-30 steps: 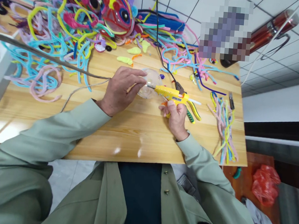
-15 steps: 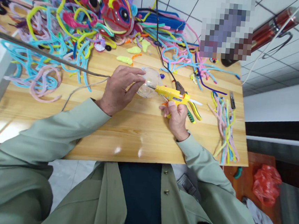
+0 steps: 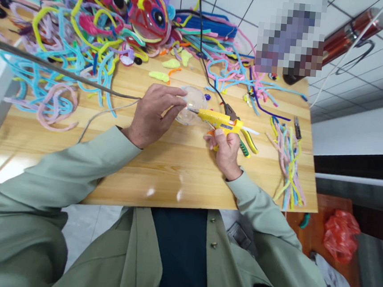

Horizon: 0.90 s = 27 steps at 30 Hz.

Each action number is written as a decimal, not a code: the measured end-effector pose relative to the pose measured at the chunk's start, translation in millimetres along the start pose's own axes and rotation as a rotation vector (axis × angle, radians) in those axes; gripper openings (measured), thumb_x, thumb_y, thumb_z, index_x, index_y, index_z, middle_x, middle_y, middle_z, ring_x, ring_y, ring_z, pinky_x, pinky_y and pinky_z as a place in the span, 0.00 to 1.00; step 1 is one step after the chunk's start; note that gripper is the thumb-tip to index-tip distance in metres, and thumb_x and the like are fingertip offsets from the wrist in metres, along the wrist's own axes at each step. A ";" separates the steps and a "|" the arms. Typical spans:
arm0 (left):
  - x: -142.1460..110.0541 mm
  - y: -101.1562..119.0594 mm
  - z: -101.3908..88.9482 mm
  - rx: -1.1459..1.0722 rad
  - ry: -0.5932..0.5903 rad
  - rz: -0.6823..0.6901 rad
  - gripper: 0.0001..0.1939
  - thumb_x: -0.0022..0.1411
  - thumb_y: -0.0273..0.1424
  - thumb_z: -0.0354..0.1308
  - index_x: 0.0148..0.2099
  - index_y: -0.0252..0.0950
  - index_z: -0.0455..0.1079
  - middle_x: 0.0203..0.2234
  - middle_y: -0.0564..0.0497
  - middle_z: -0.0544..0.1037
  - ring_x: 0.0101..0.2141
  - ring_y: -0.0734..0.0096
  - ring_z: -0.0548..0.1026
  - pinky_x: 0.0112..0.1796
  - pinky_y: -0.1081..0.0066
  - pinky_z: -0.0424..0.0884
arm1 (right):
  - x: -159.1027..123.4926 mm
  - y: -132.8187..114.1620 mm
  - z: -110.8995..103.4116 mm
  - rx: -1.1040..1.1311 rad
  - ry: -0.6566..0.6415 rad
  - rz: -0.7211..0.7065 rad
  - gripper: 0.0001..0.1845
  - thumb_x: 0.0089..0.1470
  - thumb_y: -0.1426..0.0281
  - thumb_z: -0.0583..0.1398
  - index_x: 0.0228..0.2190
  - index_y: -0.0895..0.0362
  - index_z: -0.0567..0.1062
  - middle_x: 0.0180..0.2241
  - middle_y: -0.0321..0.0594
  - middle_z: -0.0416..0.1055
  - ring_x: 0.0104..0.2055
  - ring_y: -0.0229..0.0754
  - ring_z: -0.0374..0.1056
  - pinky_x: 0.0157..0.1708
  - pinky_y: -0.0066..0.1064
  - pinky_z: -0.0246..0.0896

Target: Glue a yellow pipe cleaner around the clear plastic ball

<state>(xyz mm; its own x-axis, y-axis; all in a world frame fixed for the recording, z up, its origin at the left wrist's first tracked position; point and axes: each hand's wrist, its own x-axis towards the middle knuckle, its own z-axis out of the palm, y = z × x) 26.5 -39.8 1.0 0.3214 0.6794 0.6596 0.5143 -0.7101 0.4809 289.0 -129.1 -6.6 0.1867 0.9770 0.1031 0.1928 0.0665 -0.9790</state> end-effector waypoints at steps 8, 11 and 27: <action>0.9 -2.4 -1.9 -0.028 0.019 -0.014 0.12 0.89 0.44 0.59 0.52 0.46 0.81 0.57 0.49 0.92 0.60 0.54 0.90 0.64 0.47 0.84 | 0.1 -1.9 2.6 0.104 -0.004 0.000 0.43 0.62 0.28 0.68 0.17 0.49 0.72 0.14 0.28 0.64 0.20 0.38 0.70 0.41 0.41 0.86; 1.5 -1.6 -1.8 -0.060 0.032 0.010 0.11 0.89 0.42 0.60 0.53 0.47 0.80 0.56 0.49 0.92 0.59 0.54 0.90 0.63 0.48 0.84 | 0.6 -4.1 2.5 0.057 0.000 0.011 0.43 0.62 0.26 0.67 0.17 0.49 0.71 0.14 0.30 0.64 0.23 0.41 0.75 0.41 0.40 0.85; -1.2 0.1 -5.6 -0.055 0.046 0.000 0.14 0.88 0.40 0.56 0.59 0.45 0.82 0.61 0.48 0.90 0.63 0.54 0.88 0.66 0.49 0.82 | 0.1 -5.4 3.5 0.114 -0.032 0.037 0.42 0.61 0.28 0.69 0.18 0.49 0.71 0.15 0.29 0.64 0.20 0.37 0.65 0.42 0.41 0.85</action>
<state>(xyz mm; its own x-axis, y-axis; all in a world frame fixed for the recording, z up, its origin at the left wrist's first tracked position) 21.7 -41.7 3.5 0.2840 0.6711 0.6848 0.4696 -0.7200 0.5109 284.6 -128.7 -1.9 0.1604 0.9851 0.0622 0.0749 0.0507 -0.9959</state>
